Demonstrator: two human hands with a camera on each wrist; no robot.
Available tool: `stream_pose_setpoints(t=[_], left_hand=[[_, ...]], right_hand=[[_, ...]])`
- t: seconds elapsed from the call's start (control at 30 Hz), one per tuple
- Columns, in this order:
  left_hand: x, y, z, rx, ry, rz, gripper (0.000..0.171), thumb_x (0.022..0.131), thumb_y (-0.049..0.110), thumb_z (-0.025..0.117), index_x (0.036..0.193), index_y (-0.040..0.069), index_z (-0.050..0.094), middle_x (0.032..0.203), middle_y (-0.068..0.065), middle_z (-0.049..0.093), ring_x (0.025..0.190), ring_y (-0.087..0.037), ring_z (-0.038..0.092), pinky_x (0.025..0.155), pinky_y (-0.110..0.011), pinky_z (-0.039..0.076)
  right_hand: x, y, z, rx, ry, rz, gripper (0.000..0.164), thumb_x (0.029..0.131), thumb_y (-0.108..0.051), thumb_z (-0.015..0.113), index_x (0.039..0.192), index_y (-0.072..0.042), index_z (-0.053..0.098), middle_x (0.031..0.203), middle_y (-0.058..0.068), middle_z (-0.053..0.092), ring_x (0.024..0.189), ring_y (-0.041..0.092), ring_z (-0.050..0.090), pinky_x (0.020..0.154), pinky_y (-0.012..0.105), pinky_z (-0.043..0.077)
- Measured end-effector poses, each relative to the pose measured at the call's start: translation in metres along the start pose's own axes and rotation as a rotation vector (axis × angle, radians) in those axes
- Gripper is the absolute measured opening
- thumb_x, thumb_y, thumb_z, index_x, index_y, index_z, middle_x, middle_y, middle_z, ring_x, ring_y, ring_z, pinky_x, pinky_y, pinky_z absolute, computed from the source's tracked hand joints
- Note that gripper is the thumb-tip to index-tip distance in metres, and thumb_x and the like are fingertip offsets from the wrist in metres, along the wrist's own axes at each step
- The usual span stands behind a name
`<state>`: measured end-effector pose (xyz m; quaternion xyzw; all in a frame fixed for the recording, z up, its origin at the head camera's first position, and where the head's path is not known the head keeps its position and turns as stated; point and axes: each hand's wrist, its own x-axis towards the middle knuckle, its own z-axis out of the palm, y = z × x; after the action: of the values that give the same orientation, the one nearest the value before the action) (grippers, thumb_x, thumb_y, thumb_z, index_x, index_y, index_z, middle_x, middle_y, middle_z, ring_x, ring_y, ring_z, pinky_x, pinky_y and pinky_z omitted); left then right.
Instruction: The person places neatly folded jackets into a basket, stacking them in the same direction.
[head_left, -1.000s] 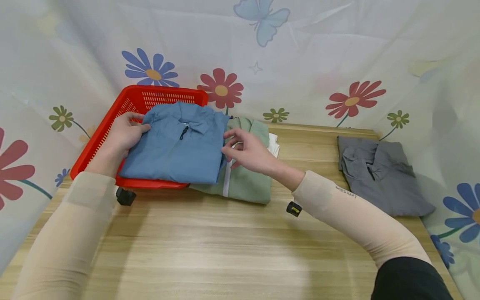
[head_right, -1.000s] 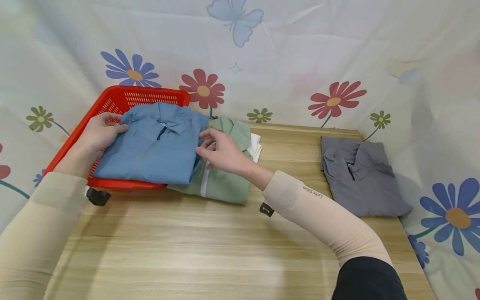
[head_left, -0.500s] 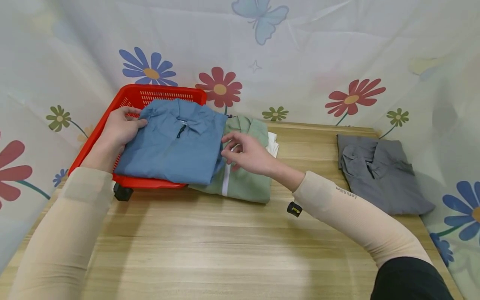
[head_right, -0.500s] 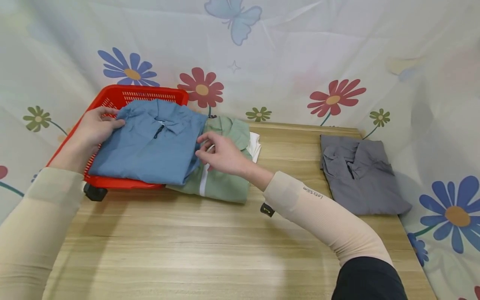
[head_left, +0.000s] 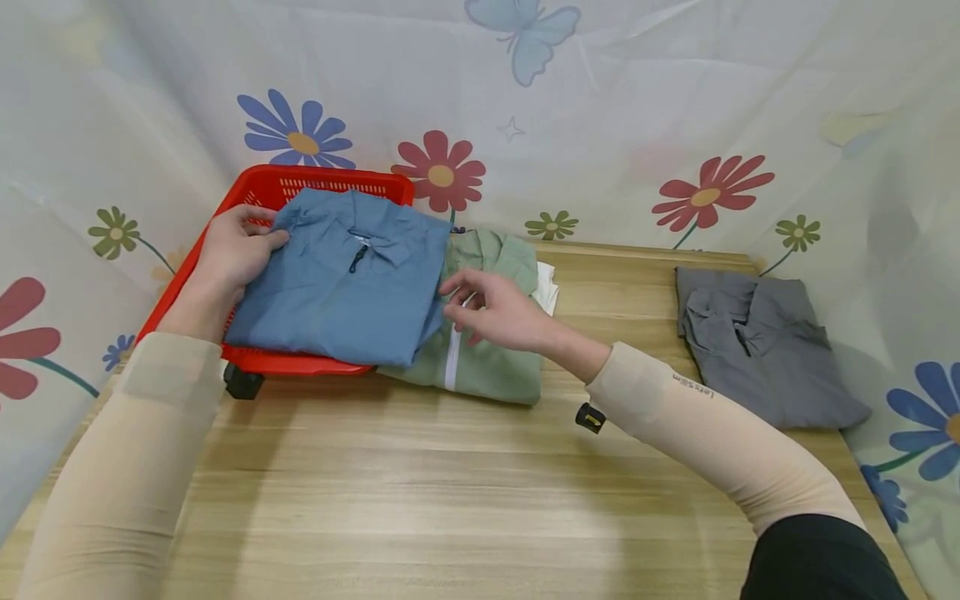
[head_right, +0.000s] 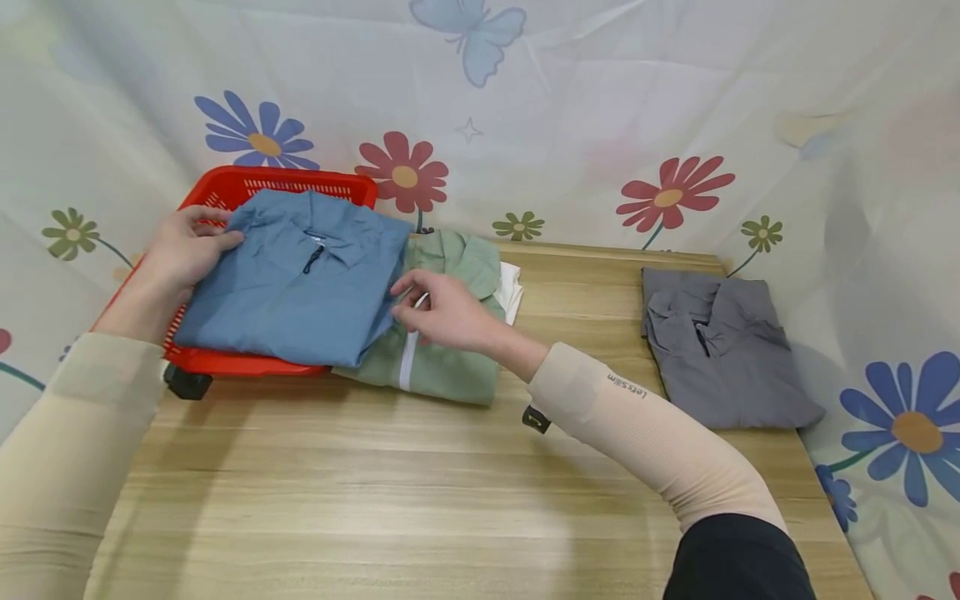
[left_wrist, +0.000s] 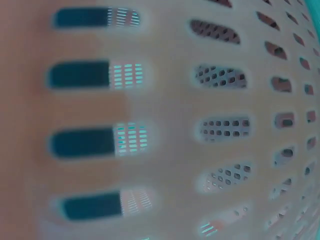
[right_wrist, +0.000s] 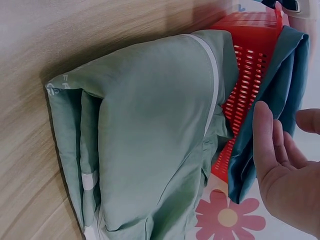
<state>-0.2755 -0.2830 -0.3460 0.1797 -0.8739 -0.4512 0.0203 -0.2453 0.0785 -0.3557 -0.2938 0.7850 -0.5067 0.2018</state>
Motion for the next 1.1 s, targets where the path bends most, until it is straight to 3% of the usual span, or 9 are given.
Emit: stream_pose_setpoints(t=[0.17, 0.33, 0.53, 0.87, 1.1], left_hand=[[0.003, -0.005, 0.0, 0.001, 0.003, -0.016, 0.064, 0.101, 0.038, 0.062, 0.155, 0.01, 0.041, 0.122, -0.009, 0.051, 0.102, -0.025, 0.051, 0.076, -0.024, 0.055], [0.004, -0.011, 0.0, 0.023, -0.015, -0.04, 0.065, 0.101, 0.039, 0.062, 0.155, 0.009, 0.04, 0.135, -0.016, 0.048, 0.111, -0.031, 0.05, 0.093, -0.044, 0.055], [0.004, -0.018, -0.002, 0.061, -0.146, -0.031, 0.075, 0.101, 0.039, 0.062, 0.158, 0.002, 0.031, 0.146, -0.027, 0.042, 0.118, -0.045, 0.052, 0.097, -0.061, 0.05], [0.002, -0.018, -0.003, 0.167, -0.273, 0.048, 0.073, 0.101, 0.041, 0.061, 0.154, -0.003, 0.034, 0.141, -0.03, 0.043, 0.117, -0.047, 0.05, 0.099, -0.061, 0.049], [-0.007, -0.004, 0.008, 0.254, -0.409, 0.172, 0.067, 0.102, 0.043, 0.06, 0.148, -0.002, 0.042, 0.139, -0.03, 0.049, 0.12, -0.048, 0.052, 0.097, -0.06, 0.05]], right_hand=[[-0.001, 0.003, 0.0, -0.032, -0.026, -0.012, 0.026, 0.102, -0.009, 0.061, 0.126, 0.002, 0.061, 0.105, 0.018, 0.066, 0.09, 0.039, 0.067, 0.069, 0.048, 0.061], [-0.001, 0.005, 0.0, -0.053, -0.031, -0.015, 0.029, 0.103, -0.009, 0.061, 0.129, 0.005, 0.06, 0.103, 0.013, 0.065, 0.089, 0.038, 0.067, 0.068, 0.047, 0.061], [-0.001, 0.007, -0.001, -0.066, -0.02, 0.002, 0.029, 0.102, -0.01, 0.061, 0.128, 0.004, 0.06, 0.104, 0.013, 0.065, 0.091, 0.037, 0.068, 0.068, 0.046, 0.061], [-0.003, 0.008, -0.001, -0.083, -0.021, -0.011, 0.029, 0.101, -0.009, 0.062, 0.126, 0.005, 0.061, 0.102, 0.012, 0.066, 0.088, 0.037, 0.068, 0.066, 0.043, 0.061], [-0.004, 0.008, -0.002, -0.089, -0.022, -0.012, 0.029, 0.101, -0.01, 0.061, 0.126, 0.005, 0.061, 0.102, 0.012, 0.065, 0.088, 0.038, 0.067, 0.067, 0.045, 0.061]])
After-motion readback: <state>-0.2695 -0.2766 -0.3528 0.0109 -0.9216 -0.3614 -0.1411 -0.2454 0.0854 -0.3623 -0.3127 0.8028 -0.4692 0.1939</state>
